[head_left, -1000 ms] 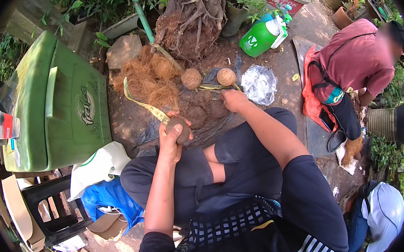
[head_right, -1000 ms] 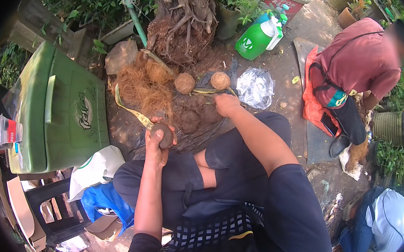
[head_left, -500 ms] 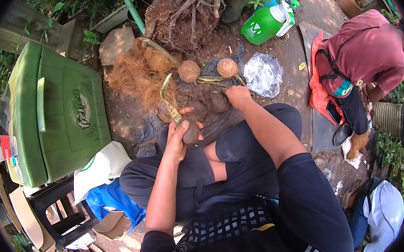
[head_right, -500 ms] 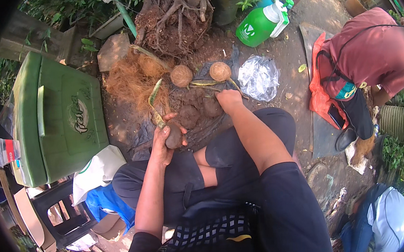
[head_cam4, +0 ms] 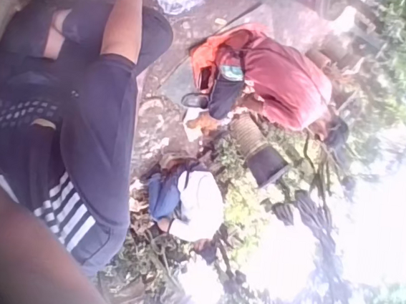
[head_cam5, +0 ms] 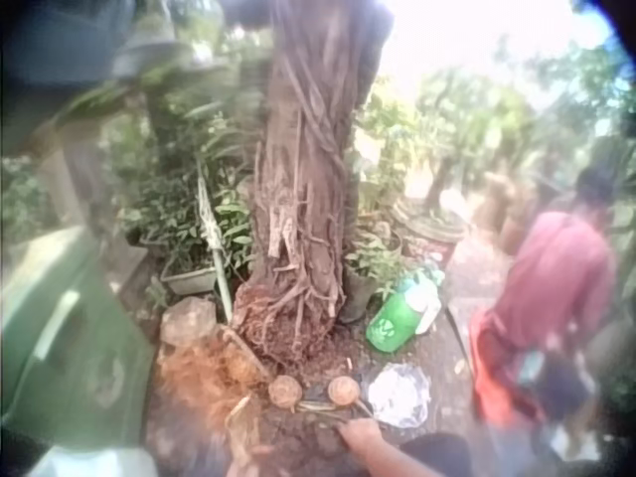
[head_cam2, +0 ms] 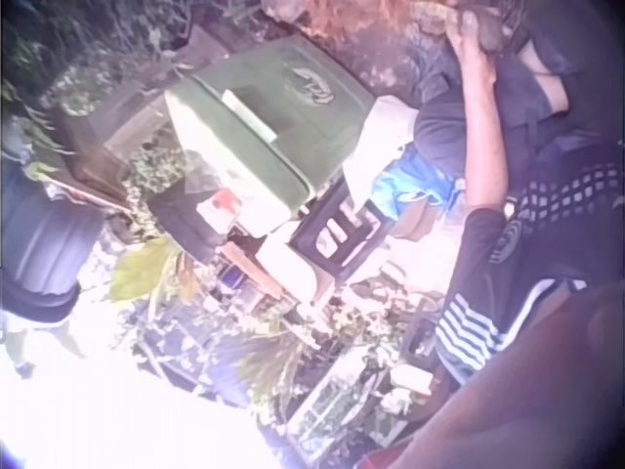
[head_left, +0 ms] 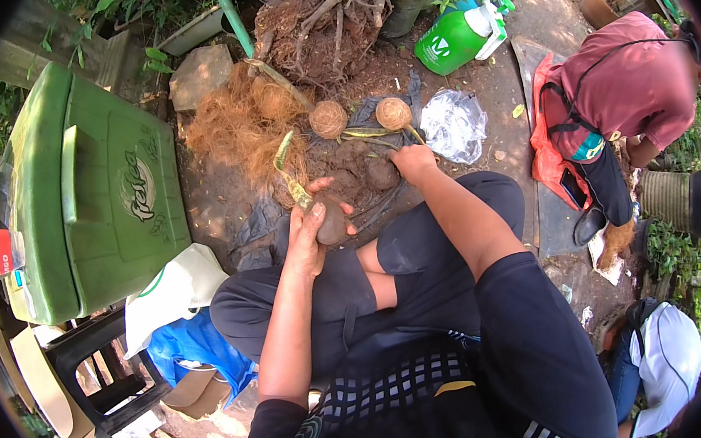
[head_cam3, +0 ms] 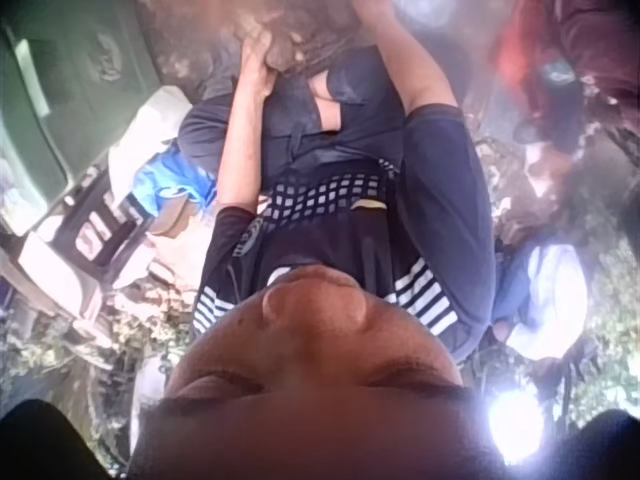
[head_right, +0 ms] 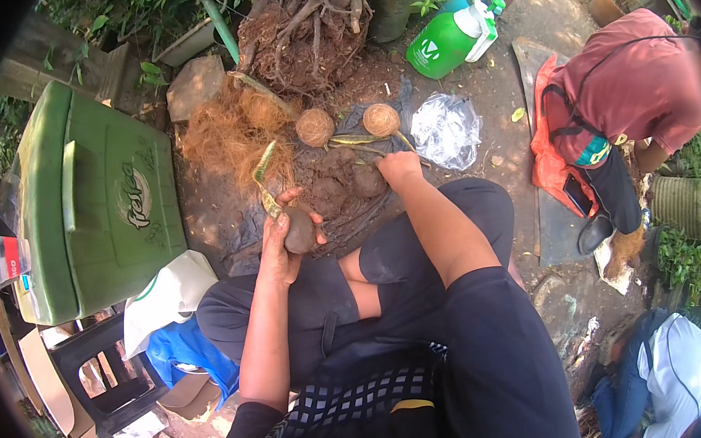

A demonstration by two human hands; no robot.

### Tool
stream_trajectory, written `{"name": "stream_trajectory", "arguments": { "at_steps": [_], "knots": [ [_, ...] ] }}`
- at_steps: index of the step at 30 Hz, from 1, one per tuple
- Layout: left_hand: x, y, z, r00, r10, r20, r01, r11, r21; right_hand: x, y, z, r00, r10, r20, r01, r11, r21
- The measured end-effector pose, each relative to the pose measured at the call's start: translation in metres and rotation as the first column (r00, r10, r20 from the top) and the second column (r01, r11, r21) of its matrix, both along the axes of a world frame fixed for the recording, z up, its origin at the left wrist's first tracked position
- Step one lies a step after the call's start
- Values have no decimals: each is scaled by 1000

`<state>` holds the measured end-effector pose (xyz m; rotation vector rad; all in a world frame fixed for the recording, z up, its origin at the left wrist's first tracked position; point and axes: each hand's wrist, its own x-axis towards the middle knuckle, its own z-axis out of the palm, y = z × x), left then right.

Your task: The person sits on the ground and repeatedly shapes a lump of clay by hand, rolling and pressing it into a rounded form. The person handles the clay continuously, occasionally adjusting its position, while another person works nearby.

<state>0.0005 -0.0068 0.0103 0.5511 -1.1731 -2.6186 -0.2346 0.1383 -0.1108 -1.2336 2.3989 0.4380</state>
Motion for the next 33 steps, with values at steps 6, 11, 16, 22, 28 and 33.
{"name": "stream_trajectory", "arguments": {
  "at_steps": [6,11,16,22,28,33],
  "knots": [
    [4,-11,4,986,168,-3,-168,986,0,2,-2,-6,998,21,-52,-19,999,39],
    [9,-19,3,964,267,5,-266,962,67,2,-2,-6,996,41,-84,-36,998,57],
    [7,-17,4,969,248,2,-248,968,43,-1,0,-5,999,38,-34,-37,998,47],
    [3,-16,5,968,249,19,-249,967,44,-1,-2,-7,1000,-20,-21,22,996,81],
    [0,-15,2,962,268,39,-270,962,31,-2,-2,-3,996,-82,-19,84,992,94],
    [1,-14,3,964,263,31,-263,965,-7,0,-7,-11,984,58,-166,-21,977,214]
  ]
}}
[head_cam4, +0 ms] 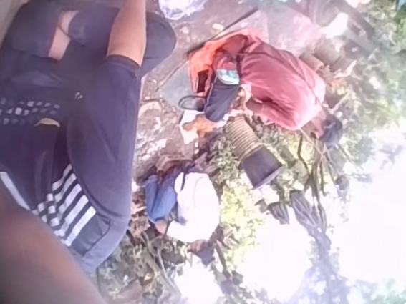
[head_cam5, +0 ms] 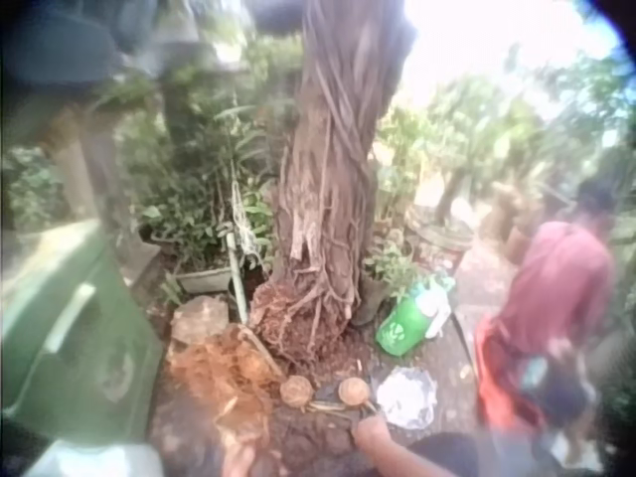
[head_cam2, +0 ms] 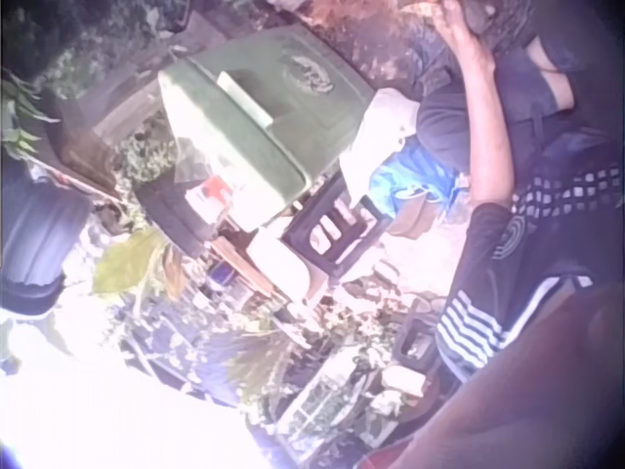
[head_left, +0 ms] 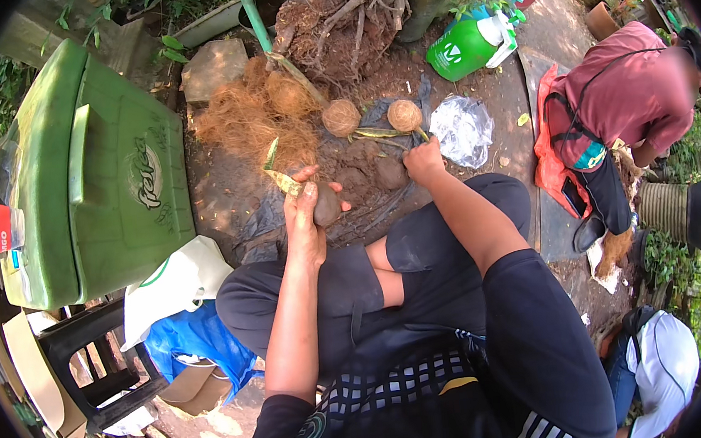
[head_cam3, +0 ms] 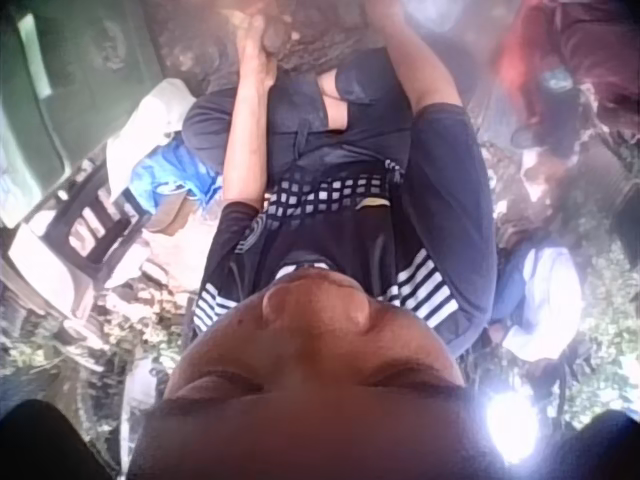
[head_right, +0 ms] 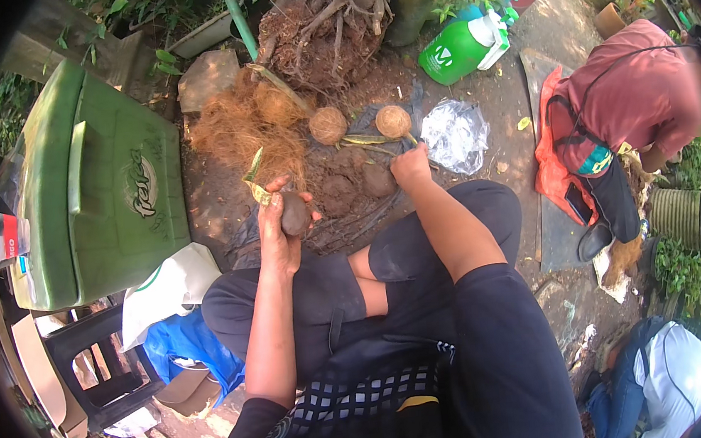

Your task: The person sits on the ground and repeatedly shapes a lump of clay by hand, rolling and pressing it into a rounded form. The person handles the clay continuously, occasionally adjusting its position, while another person works nearby.

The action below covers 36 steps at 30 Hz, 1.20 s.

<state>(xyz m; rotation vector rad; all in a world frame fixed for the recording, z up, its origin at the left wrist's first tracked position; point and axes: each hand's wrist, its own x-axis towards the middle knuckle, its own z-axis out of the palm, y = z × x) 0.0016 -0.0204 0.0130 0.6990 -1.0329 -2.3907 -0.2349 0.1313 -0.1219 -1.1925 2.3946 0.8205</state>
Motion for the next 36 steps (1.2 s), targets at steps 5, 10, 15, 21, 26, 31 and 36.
{"name": "stream_trajectory", "arguments": {
  "at_steps": [5,10,15,21,26,31,36],
  "knots": [
    [2,0,-1,1000,-11,2,11,1000,-20,0,-5,-7,999,43,7,-44,998,41],
    [1,0,-2,999,-31,44,34,997,-65,-5,1,17,961,-255,106,262,963,-57],
    [-4,3,2,997,-56,55,57,998,-26,-18,1,58,813,-502,296,581,662,-473],
    [-2,2,-3,991,-53,122,64,994,-90,18,-2,117,636,31,771,742,250,-622],
    [0,5,-10,999,-37,24,39,997,-62,89,-15,160,417,302,857,863,164,-478],
    [-2,12,-10,998,10,62,-8,999,-37,121,-33,188,530,433,729,645,353,-678],
    [4,6,-20,994,82,69,-80,996,-30,130,-29,195,597,400,695,528,457,-716]
  ]
}}
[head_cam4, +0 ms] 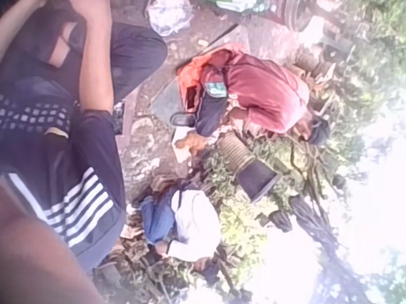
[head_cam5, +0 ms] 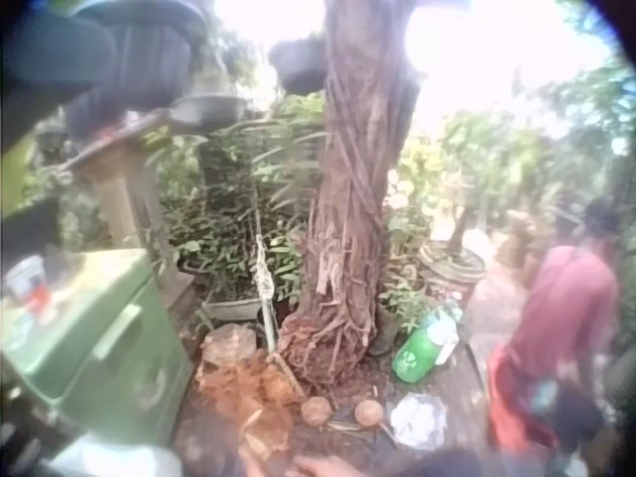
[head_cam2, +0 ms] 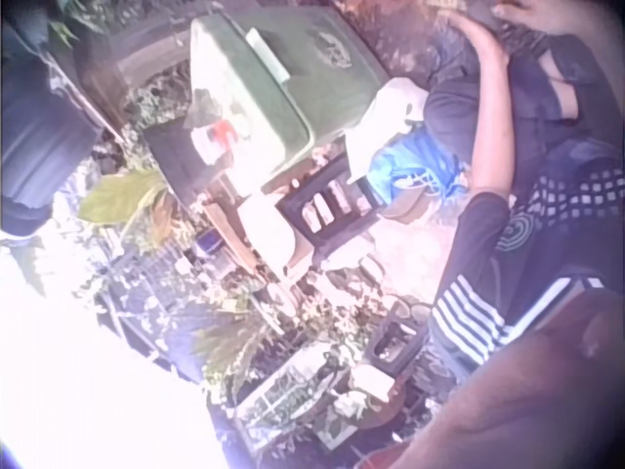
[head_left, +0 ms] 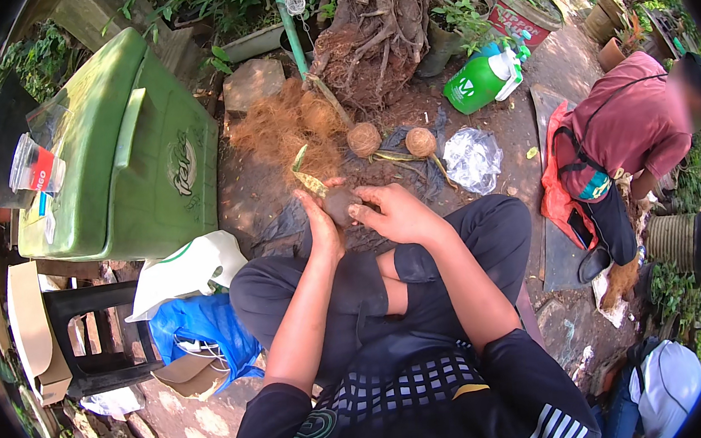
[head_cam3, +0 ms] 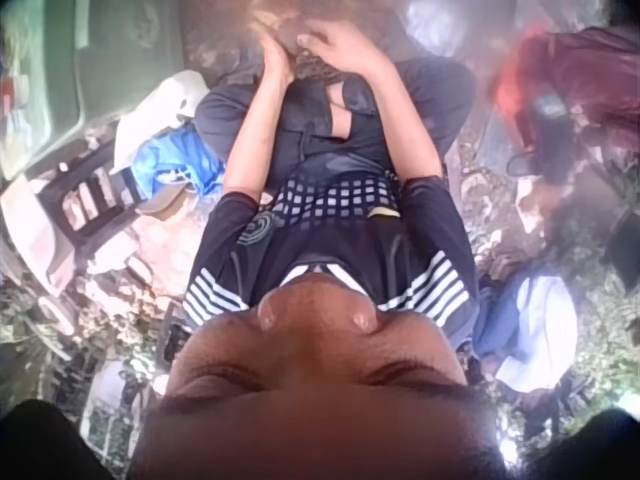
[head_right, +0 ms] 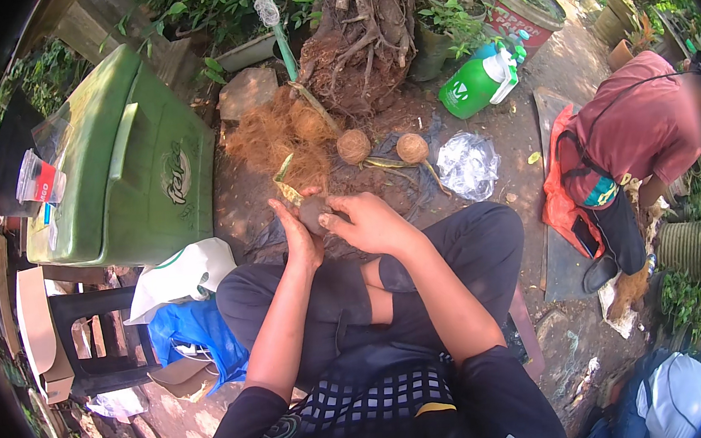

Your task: The person sits on the ground and repeatedly shapes a lump of clay by hand, rolling and pressing it into a rounded form. The person handles the clay continuously, occasionally adjusting its position, while another person works nearby.

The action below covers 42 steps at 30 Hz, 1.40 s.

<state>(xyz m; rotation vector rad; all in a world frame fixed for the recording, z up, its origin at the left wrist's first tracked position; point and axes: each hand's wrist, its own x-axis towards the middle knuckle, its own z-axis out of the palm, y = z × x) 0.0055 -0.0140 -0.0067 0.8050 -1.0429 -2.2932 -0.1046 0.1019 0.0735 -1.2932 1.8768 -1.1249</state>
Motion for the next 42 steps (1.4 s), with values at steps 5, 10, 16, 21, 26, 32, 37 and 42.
{"name": "stream_trajectory", "arguments": {
  "at_steps": [5,10,16,21,26,32,37,42],
  "knots": [
    [-5,-2,-7,1000,0,-23,0,1000,19,8,0,6,978,-19,-206,33,997,67],
    [-4,6,9,1000,21,-16,-22,999,-23,19,-11,18,868,-44,-494,109,989,103],
    [2,4,21,998,-45,-45,43,998,-42,20,-24,31,823,-9,-567,163,961,221],
    [2,3,19,995,-59,-77,58,998,-12,17,-29,29,855,-123,-505,254,946,200],
    [0,3,20,996,-91,-9,90,993,-79,2,-29,12,948,-108,-299,192,945,266],
    [-2,-1,22,993,-115,25,117,990,-83,-8,-18,1,986,-100,132,78,985,157],
    [-6,0,15,998,-43,53,48,994,-97,-7,-7,27,935,133,-328,-22,947,321],
    [-11,3,9,998,-12,55,20,989,-147,2,-15,47,817,286,-501,-4,871,492]
  ]
}}
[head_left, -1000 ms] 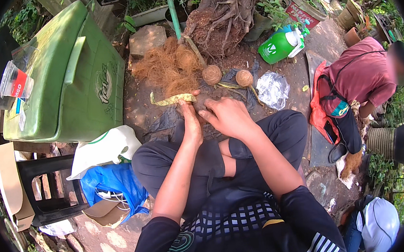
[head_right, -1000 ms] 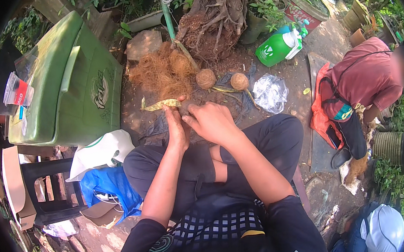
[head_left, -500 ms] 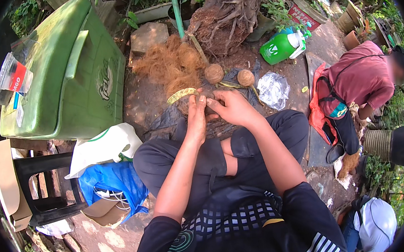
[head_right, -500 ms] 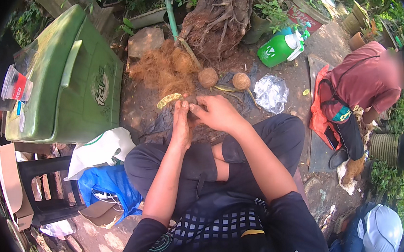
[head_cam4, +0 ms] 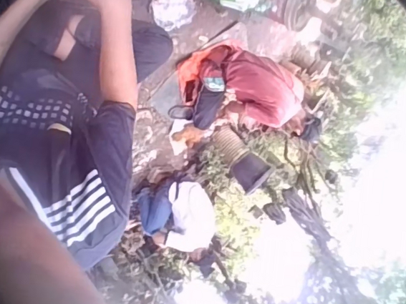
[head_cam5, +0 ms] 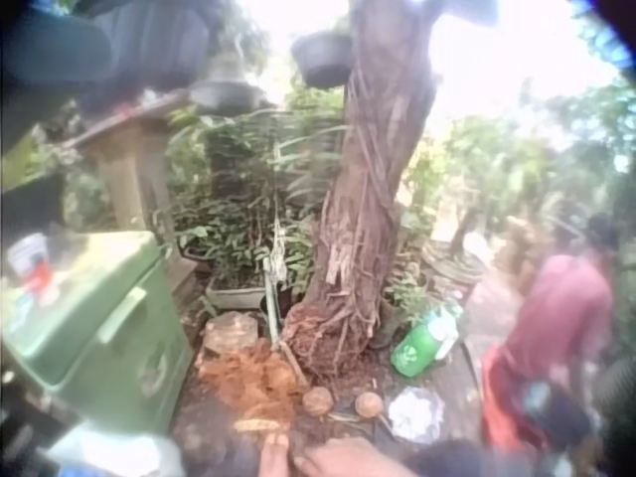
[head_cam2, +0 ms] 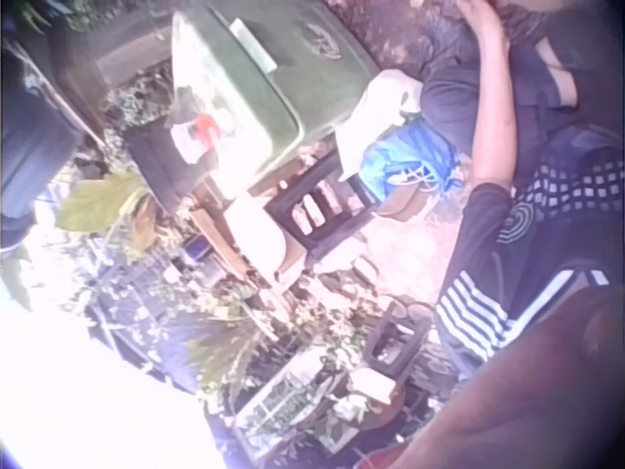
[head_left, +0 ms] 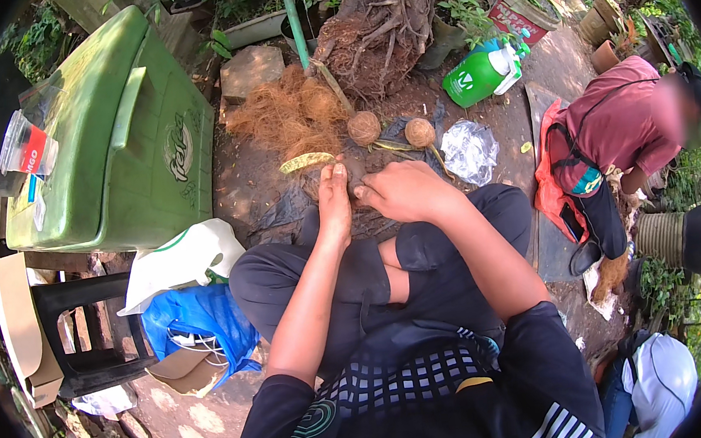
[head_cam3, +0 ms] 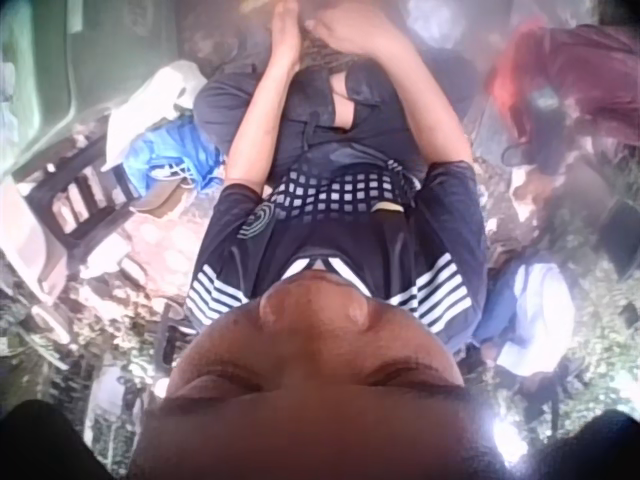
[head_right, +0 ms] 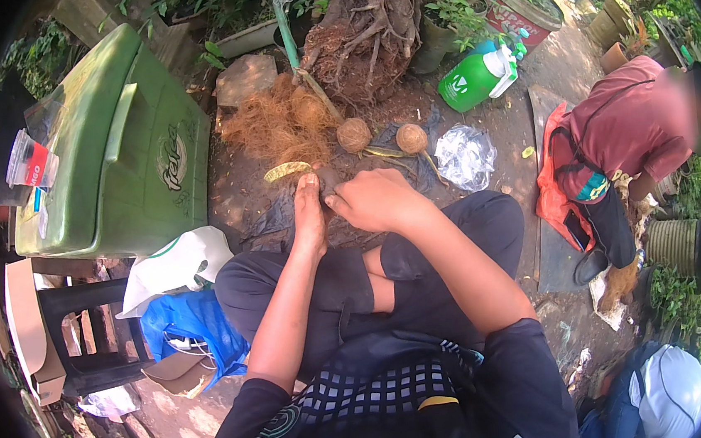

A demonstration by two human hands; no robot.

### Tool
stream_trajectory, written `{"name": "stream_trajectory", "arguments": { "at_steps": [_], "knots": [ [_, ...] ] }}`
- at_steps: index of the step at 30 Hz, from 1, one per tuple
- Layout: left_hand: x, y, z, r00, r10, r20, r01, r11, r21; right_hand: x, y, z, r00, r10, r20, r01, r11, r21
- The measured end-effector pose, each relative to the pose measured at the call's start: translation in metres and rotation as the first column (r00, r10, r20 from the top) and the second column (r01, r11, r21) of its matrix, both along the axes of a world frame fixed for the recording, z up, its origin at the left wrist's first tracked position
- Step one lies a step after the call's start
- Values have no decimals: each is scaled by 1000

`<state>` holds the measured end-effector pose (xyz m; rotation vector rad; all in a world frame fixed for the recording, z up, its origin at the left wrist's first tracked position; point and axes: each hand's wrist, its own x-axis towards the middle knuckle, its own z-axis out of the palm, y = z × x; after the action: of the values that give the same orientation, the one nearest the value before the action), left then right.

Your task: The person sits on the ground and repeatedly shapes a lump of clay by hand, rolling and pressing it into a rounded form. The person handles the clay continuously, occasionally adjusting its position, while another person works nearby.

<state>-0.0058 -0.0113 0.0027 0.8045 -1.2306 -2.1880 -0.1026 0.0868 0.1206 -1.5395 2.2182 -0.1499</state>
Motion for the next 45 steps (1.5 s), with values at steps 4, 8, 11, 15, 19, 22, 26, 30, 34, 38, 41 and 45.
{"name": "stream_trajectory", "arguments": {
  "at_steps": [4,8,11,15,19,22,26,30,34,38,41,45],
  "knots": [
    [6,3,4,999,-33,10,33,999,31,-10,-7,10,998,-33,-61,39,995,93],
    [7,3,8,997,-74,30,74,997,21,-23,-1,9,984,-175,14,176,984,-20],
    [7,4,8,992,-120,42,120,993,20,-24,6,-6,974,-198,113,210,971,-112],
    [10,8,5,988,-146,45,145,989,24,-25,13,-33,930,-166,329,246,944,-219],
    [10,11,2,984,-144,102,144,990,12,-18,19,-57,906,-98,413,231,930,-286],
    [6,15,-2,987,-107,121,110,994,-19,-9,24,-73,895,-92,436,256,908,-332],
    [8,18,-7,978,-139,153,144,989,-23,-1,24,-89,831,-61,553,318,868,-381],
    [13,15,-11,968,-251,-7,251,966,65,0,27,-95,703,-39,710,394,853,-343],
    [17,13,-10,940,-340,21,340,937,-80,-2,29,-94,451,38,892,417,874,-249],
    [18,10,-6,936,-352,-28,352,936,-4,-2,33,-87,377,125,918,383,881,-277],
    [19,8,-7,930,-359,-79,355,933,-60,-2,35,-83,227,146,963,411,882,-231],
    [22,11,-17,978,-208,27,209,954,-216,8,28,-88,369,140,919,441,844,-306]
  ]
}}
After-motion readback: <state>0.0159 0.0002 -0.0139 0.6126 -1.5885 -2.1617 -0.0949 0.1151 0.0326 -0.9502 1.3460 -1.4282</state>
